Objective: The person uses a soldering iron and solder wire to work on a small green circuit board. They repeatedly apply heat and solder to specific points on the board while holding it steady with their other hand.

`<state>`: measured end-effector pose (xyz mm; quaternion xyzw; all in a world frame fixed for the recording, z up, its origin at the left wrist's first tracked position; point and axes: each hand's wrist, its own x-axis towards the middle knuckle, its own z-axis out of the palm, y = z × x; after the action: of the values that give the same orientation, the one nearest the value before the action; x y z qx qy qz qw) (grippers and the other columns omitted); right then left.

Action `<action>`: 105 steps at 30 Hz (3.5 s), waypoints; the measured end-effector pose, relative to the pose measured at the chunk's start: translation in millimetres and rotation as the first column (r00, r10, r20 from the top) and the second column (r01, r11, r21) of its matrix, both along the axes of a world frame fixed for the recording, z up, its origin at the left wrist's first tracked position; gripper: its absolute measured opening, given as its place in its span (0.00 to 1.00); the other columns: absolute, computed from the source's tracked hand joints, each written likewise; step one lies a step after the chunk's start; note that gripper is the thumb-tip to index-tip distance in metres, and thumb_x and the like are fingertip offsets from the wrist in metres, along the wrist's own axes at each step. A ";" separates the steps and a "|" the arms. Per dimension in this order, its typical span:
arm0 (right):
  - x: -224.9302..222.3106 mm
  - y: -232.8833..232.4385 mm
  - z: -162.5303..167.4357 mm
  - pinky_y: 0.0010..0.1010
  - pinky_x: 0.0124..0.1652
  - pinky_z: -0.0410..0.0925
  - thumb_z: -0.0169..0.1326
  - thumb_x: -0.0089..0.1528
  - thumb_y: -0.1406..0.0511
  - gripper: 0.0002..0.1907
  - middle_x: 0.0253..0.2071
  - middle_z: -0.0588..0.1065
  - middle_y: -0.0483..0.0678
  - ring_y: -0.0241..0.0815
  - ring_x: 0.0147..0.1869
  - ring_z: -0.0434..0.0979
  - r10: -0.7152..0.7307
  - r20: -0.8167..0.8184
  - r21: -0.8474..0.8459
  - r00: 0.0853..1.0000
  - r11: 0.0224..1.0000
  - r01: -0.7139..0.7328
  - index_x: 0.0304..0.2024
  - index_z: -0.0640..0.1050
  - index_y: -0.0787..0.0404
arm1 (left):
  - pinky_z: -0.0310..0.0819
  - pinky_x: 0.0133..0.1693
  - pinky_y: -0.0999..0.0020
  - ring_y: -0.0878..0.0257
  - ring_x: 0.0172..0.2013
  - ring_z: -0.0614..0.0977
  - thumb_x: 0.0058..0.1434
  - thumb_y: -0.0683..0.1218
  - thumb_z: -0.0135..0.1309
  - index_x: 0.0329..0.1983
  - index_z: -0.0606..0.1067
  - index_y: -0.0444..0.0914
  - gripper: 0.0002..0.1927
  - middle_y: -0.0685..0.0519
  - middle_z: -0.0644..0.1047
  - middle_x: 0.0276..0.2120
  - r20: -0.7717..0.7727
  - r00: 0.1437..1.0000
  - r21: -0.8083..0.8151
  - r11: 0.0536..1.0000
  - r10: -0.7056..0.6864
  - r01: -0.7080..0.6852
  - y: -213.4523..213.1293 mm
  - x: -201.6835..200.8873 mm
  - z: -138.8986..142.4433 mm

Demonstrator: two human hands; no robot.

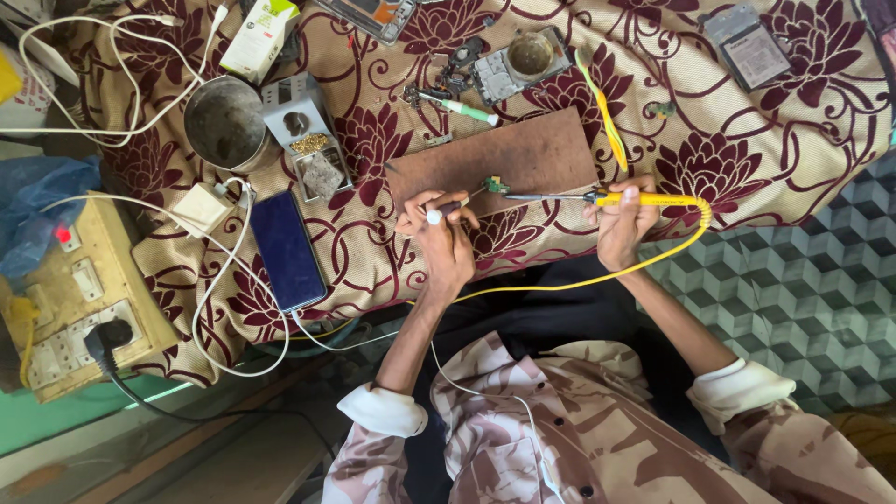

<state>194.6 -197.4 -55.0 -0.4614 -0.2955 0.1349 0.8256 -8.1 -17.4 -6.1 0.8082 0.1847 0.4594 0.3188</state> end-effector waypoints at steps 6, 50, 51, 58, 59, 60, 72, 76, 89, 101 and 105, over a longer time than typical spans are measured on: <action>-1.3 1.3 1.7 0.30 0.33 0.68 0.41 0.78 0.56 0.15 0.30 0.68 0.51 0.42 0.29 0.71 -0.002 0.003 0.004 1.000 1.000 0.002 0.47 0.62 0.62 | 0.50 0.50 0.50 0.45 0.41 0.79 0.68 0.33 0.39 0.49 0.64 0.35 0.09 0.56 0.80 0.37 -0.017 1.000 0.132 0.991 0.025 -0.022 2.8 -0.1 5.9; 7.8 1.1 6.5 0.26 0.24 0.62 0.41 0.78 0.56 0.15 0.27 0.65 0.47 0.39 0.24 0.70 -0.064 0.009 -0.045 0.998 0.997 0.064 0.45 0.64 0.61 | 0.54 0.56 0.54 0.61 0.57 0.71 0.76 0.44 0.38 0.50 0.69 0.36 0.09 0.53 0.83 0.43 -0.083 0.996 -0.002 1.000 0.007 -0.007 -0.8 -0.8 -0.3; 7.7 1.4 5.7 0.26 0.24 0.62 0.41 0.79 0.56 0.15 0.26 0.65 0.48 0.40 0.24 0.70 -0.059 0.018 -0.047 0.998 0.997 0.060 0.45 0.63 0.60 | 0.54 0.56 0.53 0.60 0.58 0.70 0.77 0.44 0.38 0.50 0.69 0.36 0.10 0.53 0.83 0.43 -0.078 0.997 0.017 1.000 0.010 -0.008 -0.8 -0.5 0.4; 4.5 3.3 3.4 0.27 0.24 0.63 0.42 0.78 0.56 0.15 0.26 0.66 0.49 0.40 0.24 0.70 -0.106 -0.001 -0.034 0.994 0.994 0.105 0.45 0.63 0.61 | 0.52 0.54 0.52 0.55 0.58 0.68 0.72 0.44 0.43 0.48 0.72 0.35 0.09 0.57 0.84 0.38 -0.124 0.992 0.029 0.999 0.029 -0.025 -1.6 -3.8 7.1; 4.1 3.3 3.5 0.27 0.24 0.64 0.42 0.78 0.56 0.15 0.26 0.66 0.48 0.40 0.24 0.71 -0.103 -0.022 -0.028 0.994 0.994 0.103 0.46 0.63 0.61 | 0.51 0.55 0.52 0.55 0.58 0.68 0.72 0.43 0.43 0.48 0.72 0.35 0.08 0.56 0.84 0.40 -0.115 0.993 0.040 0.999 0.033 -0.029 -1.8 -4.4 7.7; 4.6 3.6 3.6 0.26 0.23 0.64 0.43 0.78 0.56 0.15 0.27 0.65 0.48 0.41 0.24 0.71 -0.101 -0.042 -0.020 0.994 0.995 0.101 0.46 0.63 0.61 | 0.51 0.55 0.53 0.55 0.59 0.68 0.72 0.43 0.43 0.47 0.72 0.35 0.08 0.55 0.84 0.42 -0.105 0.994 0.052 0.998 0.038 -0.032 -1.7 -4.0 8.2; 1.5 5.5 9.4 0.25 0.20 0.59 0.42 0.78 0.54 0.16 0.23 0.66 0.49 0.40 0.21 0.67 -0.136 -0.068 0.002 0.988 0.991 0.136 0.46 0.64 0.60 | 0.49 0.53 0.51 0.56 0.56 0.70 0.66 0.41 0.49 0.49 0.73 0.34 0.10 0.56 0.83 0.42 -0.170 0.983 0.068 0.996 0.074 -0.063 -4.8 -4.2 7.6; 1.7 8.1 10.9 0.26 0.18 0.58 0.43 0.78 0.54 0.17 0.24 0.65 0.47 0.38 0.20 0.66 -0.193 -0.106 -0.009 0.975 0.981 0.193 0.44 0.65 0.61 | 0.52 0.55 0.55 0.57 0.55 0.69 0.65 0.40 0.47 0.52 0.73 0.35 0.13 0.55 0.81 0.48 -0.171 0.984 0.007 0.999 0.046 -0.045 -3.0 -3.8 2.9; 7.0 9.1 11.4 0.27 0.19 0.59 0.45 0.78 0.53 0.18 0.17 0.59 0.44 0.35 0.16 0.61 -0.204 -0.212 0.003 0.956 0.978 0.210 0.45 0.66 0.61 | 0.49 0.52 0.53 0.58 0.52 0.69 0.61 0.38 0.51 0.47 0.74 0.39 0.11 0.60 0.80 0.46 -0.181 0.979 0.050 0.995 0.095 -0.088 -5.0 -5.3 7.1; 5.3 2.8 11.9 0.29 0.23 0.64 0.43 0.79 0.54 0.18 0.21 0.63 0.46 0.39 0.20 0.65 -0.134 -0.094 -0.014 0.987 0.991 0.133 0.48 0.66 0.63 | 0.50 0.53 0.54 0.58 0.52 0.69 0.64 0.38 0.51 0.48 0.74 0.38 0.10 0.61 0.80 0.47 -0.182 0.979 0.047 0.996 0.089 -0.081 -6.7 -6.4 6.0; 2.4 4.3 14.6 0.29 0.24 0.63 0.41 0.78 0.55 0.17 0.24 0.66 0.49 0.42 0.22 0.68 -0.138 -0.015 -0.042 0.990 0.990 0.137 0.47 0.66 0.63 | 0.49 0.51 0.54 0.56 0.51 0.68 0.59 0.39 0.50 0.45 0.75 0.39 0.11 0.58 0.80 0.46 -0.208 0.971 0.084 0.992 0.113 -0.098 -6.7 -7.0 7.1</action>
<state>197.0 -193.1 -40.5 -0.4964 -0.2528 0.0880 0.8258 -15.1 -24.1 1.0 0.8529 0.2434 0.3930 0.2424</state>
